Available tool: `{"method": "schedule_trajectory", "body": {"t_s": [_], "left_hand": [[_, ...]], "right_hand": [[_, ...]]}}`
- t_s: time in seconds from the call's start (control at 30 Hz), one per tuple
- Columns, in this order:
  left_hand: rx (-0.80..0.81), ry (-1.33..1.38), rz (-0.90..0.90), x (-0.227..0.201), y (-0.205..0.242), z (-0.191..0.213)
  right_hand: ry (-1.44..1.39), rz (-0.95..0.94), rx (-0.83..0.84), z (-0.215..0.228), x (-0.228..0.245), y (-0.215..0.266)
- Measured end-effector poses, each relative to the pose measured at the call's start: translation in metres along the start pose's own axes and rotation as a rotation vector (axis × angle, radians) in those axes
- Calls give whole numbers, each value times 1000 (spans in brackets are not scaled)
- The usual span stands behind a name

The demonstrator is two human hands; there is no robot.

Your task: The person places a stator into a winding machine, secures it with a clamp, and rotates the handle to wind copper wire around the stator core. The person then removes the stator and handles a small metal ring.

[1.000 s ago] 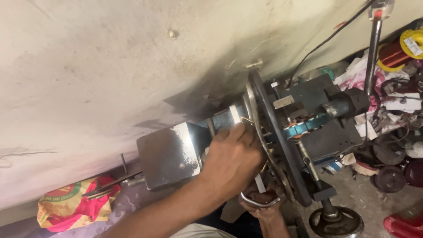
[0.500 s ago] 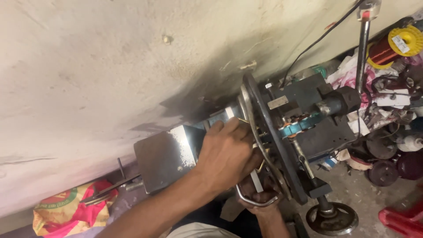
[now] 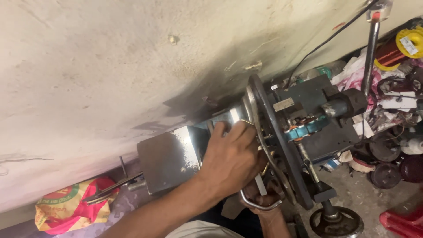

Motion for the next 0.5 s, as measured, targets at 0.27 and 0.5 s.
{"method": "schedule_trajectory", "body": {"t_s": [0.27, 0.5], "left_hand": [[271, 151, 129, 28, -31, 39], [456, 541, -147, 102, -55, -8]], "right_hand": [[235, 393, -135, 2, 40, 22], [1957, 570, 90, -22, -15, -21]]}}
Point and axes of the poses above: each hand's wrist, its own y-axis away from the middle knuckle, its own z-axis out of the back of the hand, x = y × z, the point moved 5 cm from there along -y, towards the middle knuckle, and after that the axes turned 4 degrees about -y, right-handed, at the moved point
